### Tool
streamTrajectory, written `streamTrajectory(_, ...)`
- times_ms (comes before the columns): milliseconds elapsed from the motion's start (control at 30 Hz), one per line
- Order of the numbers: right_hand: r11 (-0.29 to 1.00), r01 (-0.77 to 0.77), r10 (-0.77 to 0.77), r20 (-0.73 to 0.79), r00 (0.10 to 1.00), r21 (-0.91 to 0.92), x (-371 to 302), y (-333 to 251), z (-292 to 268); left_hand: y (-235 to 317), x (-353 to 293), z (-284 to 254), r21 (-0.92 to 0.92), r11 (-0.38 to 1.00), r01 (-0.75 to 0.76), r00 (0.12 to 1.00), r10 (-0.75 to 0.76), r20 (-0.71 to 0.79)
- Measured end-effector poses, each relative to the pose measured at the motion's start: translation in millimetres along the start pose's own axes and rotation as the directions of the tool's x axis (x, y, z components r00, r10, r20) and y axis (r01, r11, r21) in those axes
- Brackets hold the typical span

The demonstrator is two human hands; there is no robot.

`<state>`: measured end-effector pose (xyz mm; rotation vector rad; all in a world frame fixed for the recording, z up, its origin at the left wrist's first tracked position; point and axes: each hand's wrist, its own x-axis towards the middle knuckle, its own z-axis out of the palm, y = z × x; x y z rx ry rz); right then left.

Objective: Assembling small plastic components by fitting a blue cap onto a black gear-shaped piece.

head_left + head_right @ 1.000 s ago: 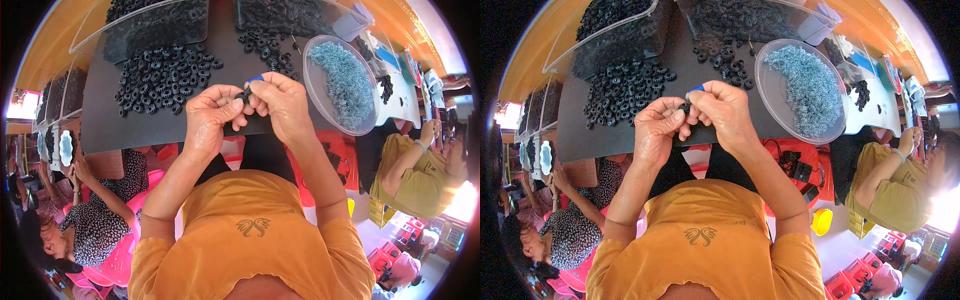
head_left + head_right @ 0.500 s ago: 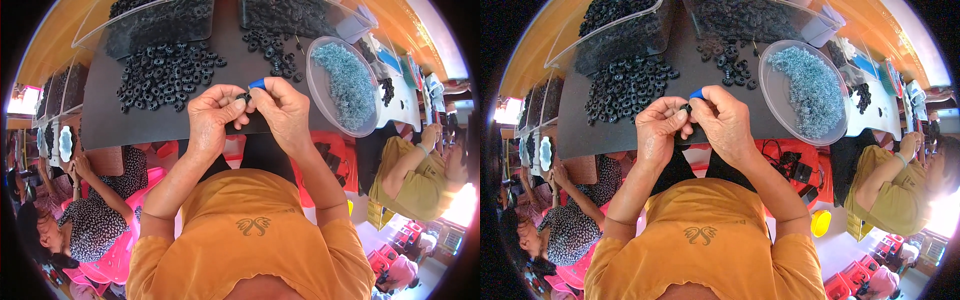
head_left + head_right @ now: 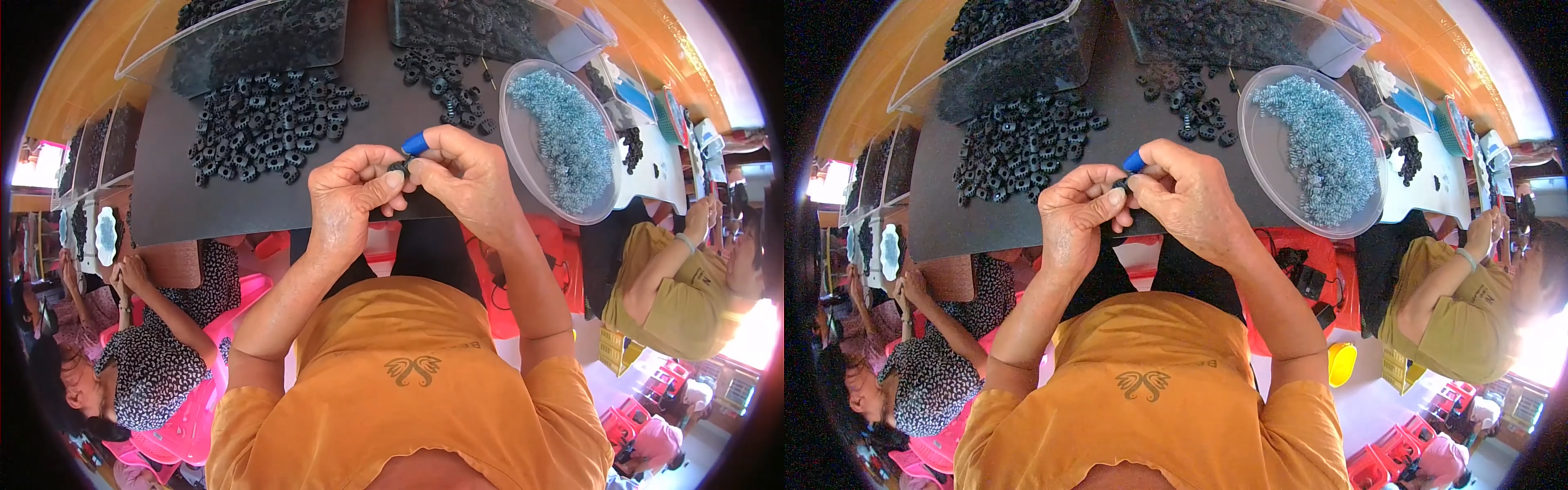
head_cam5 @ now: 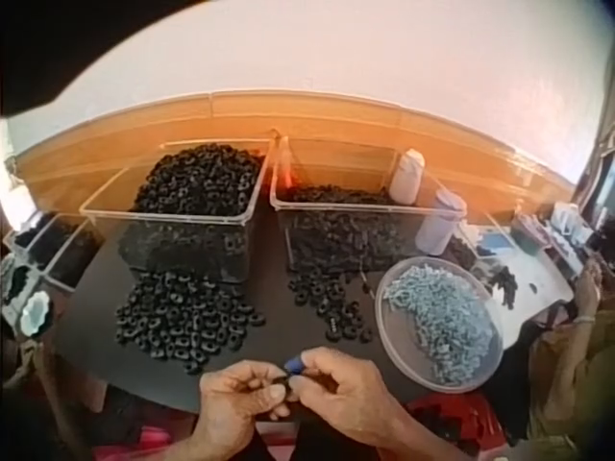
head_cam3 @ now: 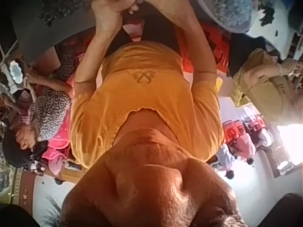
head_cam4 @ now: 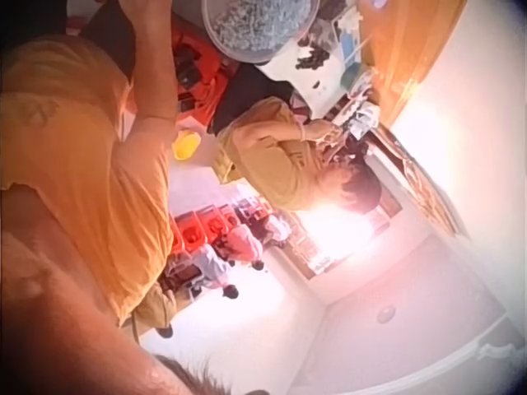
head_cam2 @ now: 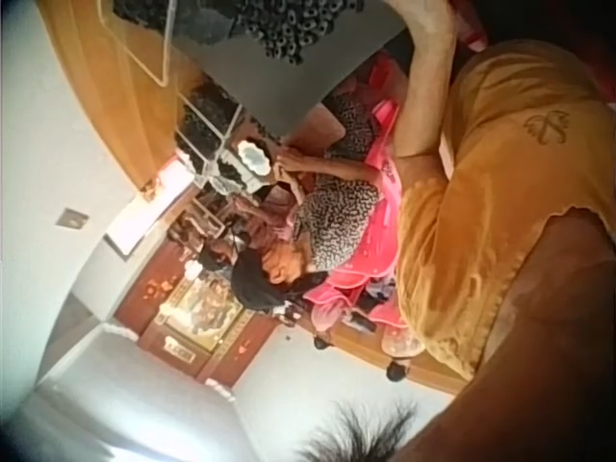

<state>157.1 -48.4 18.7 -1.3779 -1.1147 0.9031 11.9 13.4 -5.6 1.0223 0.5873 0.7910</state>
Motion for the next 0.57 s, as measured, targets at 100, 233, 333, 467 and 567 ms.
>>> streamTrajectory(100, 0.998, 0.036, -0.036, -0.002, 0.999, -0.046, 1.1, 5.4, -2.1, -1.0, -0.2, -1.0, 0.013, 1.0, 0.007, 1.0, -0.007, -0.004)
streamTrajectory(233, 0.987, 0.129, -0.134, -0.046, 0.99, -0.096, 1.9, 3.2, -2.5, -1.1, -0.2, 0.2, 0.033, 0.999, 0.015, 1.0, -0.015, -0.002)
streamTrajectory(333, 0.945, 0.137, -0.13, 0.043, 0.991, -0.295, 0.6, -2.0, -9.3, -2.8, -1.3, -0.6, 0.049, 0.999, 0.011, 1.0, -0.011, -0.009)
streamTrajectory(467, 0.929, 0.185, -0.188, 0.02, 0.982, -0.321, -2.0, -3.2, -4.3, -6.8, -2.5, 0.1, 0.04, 0.999, -0.03, 0.999, 0.031, -0.014)
streamTrajectory(567, 0.909, 0.287, -0.317, -0.052, 0.947, -0.302, -4.0, 6.8, 1.3, -10.5, -3.2, 0.4, 0.042, 0.997, -0.059, 0.997, 0.061, -0.048)
